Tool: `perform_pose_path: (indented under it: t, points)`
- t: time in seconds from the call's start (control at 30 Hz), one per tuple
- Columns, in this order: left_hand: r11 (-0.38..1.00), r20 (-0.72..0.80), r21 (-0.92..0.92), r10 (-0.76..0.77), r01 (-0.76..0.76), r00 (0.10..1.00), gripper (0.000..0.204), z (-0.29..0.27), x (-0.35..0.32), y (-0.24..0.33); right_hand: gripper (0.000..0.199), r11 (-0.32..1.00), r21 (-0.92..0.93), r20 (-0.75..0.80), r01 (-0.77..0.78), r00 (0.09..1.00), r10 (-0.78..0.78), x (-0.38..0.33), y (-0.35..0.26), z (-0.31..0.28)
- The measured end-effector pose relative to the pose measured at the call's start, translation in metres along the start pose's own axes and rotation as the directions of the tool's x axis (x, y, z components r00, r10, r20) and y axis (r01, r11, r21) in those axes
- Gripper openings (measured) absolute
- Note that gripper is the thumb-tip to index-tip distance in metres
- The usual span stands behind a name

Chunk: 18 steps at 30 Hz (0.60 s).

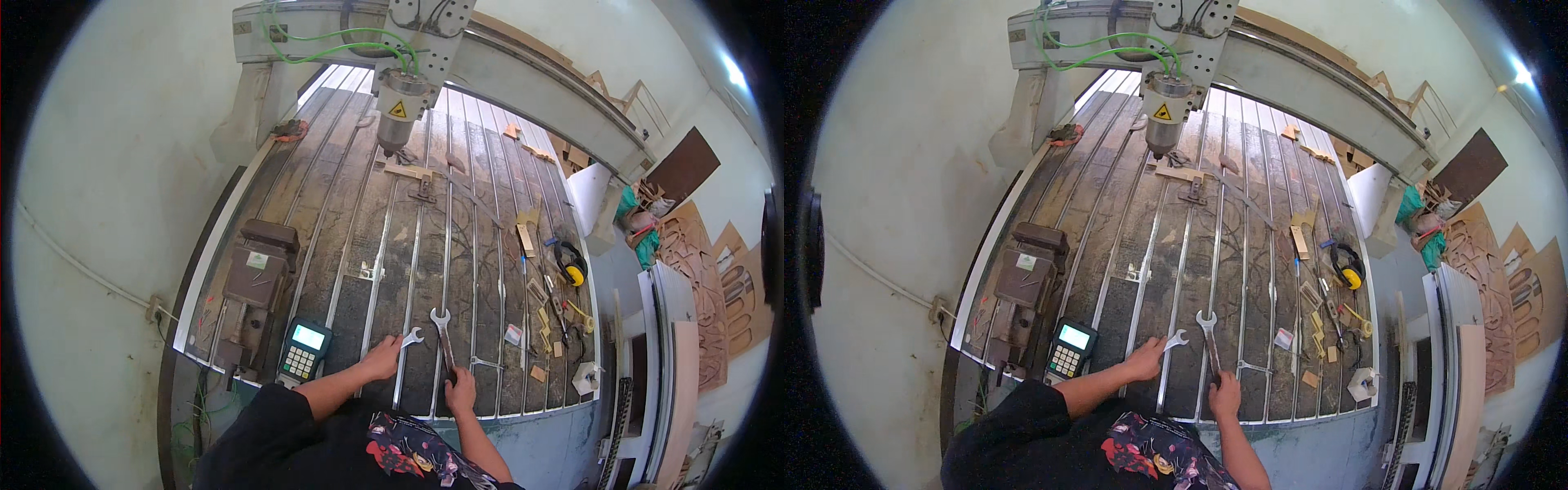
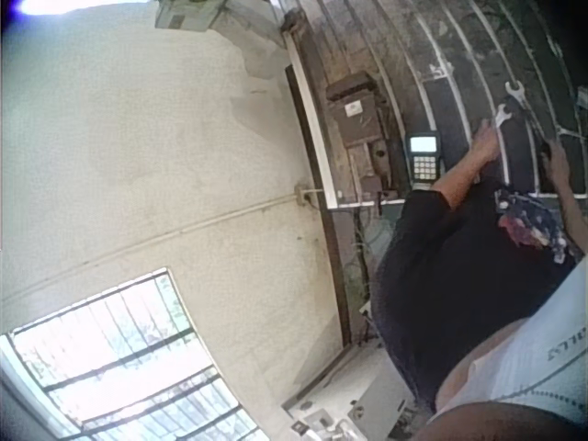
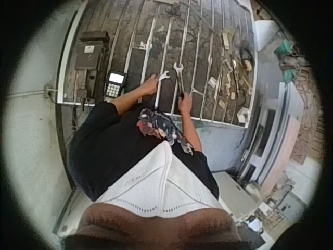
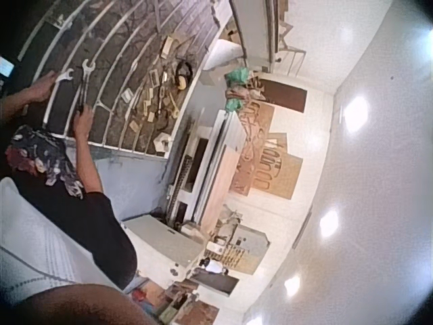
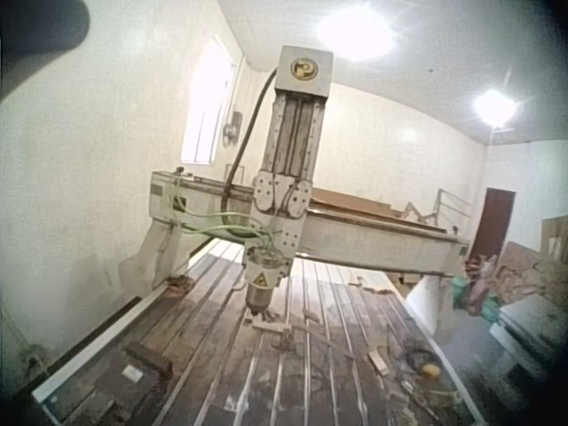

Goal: The person operates a CNC machine controller, loosens and removes the collet nut from the spindle using wrenches, and installs a new tool bit into the spindle by hand and with wrenches.

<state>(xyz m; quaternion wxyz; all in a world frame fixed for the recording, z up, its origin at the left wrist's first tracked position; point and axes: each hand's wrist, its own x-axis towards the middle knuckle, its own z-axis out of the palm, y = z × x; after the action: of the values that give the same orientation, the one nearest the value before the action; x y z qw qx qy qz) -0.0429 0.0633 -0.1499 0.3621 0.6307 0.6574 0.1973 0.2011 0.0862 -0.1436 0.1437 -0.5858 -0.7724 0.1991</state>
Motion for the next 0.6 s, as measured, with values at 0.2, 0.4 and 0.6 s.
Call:
perform_pose_path:
  t: [0.2,0.4,0.6]
  points:
    - [1.0,0.015,-0.007,-0.001,0.001,1.0,0.06,0.0005,-0.0002,-0.0019,0.035,1.0,-0.016,0.005,-0.02,1.0,0.02,0.0009,-0.005,-0.0029]
    - [0.999,0.013,-0.036,-0.028,0.028,1.0,0.062,-0.0002,-0.0002,-0.0011,0.035,1.0,-0.015,0.006,-0.025,1.0,0.025,0.0034,-0.0026,-0.0027]
    - [0.999,0.025,-0.034,-0.03,0.031,0.999,0.063,-0.0036,-0.0001,0.0009,0.04,0.999,-0.007,-0.005,-0.032,0.999,0.032,0.0045,-0.0032,-0.0029]
